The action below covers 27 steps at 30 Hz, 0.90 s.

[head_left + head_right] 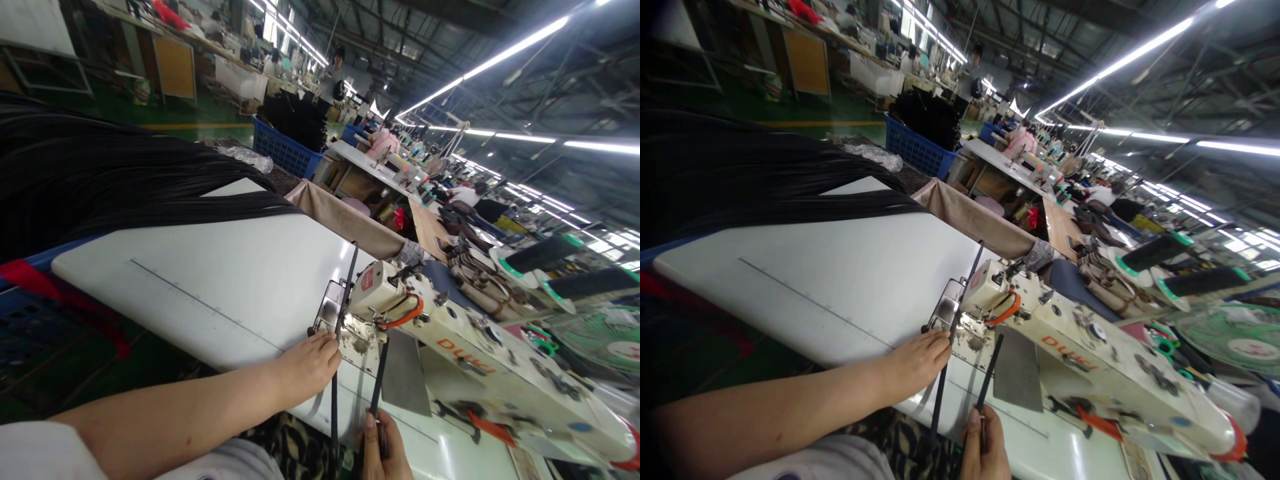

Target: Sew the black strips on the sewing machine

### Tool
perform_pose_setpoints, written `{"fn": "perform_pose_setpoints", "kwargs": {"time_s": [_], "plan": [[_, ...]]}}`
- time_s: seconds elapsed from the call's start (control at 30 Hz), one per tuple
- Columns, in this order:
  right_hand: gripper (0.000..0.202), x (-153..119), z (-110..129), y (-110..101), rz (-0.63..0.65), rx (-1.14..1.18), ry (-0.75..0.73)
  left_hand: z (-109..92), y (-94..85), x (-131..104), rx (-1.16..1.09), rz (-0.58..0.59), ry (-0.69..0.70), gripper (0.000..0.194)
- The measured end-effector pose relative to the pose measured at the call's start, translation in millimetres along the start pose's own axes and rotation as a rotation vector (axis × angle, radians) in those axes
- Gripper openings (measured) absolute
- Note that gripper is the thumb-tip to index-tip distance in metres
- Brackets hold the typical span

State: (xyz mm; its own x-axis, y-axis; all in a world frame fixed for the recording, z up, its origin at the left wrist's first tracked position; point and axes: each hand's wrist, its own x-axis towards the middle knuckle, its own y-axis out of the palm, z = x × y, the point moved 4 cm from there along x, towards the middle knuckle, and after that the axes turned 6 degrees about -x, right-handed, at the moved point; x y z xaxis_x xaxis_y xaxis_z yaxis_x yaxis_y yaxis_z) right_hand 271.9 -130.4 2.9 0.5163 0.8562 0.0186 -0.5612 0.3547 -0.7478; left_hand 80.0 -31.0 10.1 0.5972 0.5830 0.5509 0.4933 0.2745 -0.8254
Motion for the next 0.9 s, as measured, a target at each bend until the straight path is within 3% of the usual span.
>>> {"fn": "perform_pose_setpoints", "kwargs": {"time_s": [0.53, 0.9], "plan": [[0.074, -2, 11, 4, -0.01, 0.018, -0.169, 2, 6.9, -4, 0.011, -0.016, -0.022, 0.024], [0.067, 1, 8, 6, 0.091, 0.073, -0.22, 4, 3.9, -5, -0.013, -0.013, -0.046, 0.026]]}}
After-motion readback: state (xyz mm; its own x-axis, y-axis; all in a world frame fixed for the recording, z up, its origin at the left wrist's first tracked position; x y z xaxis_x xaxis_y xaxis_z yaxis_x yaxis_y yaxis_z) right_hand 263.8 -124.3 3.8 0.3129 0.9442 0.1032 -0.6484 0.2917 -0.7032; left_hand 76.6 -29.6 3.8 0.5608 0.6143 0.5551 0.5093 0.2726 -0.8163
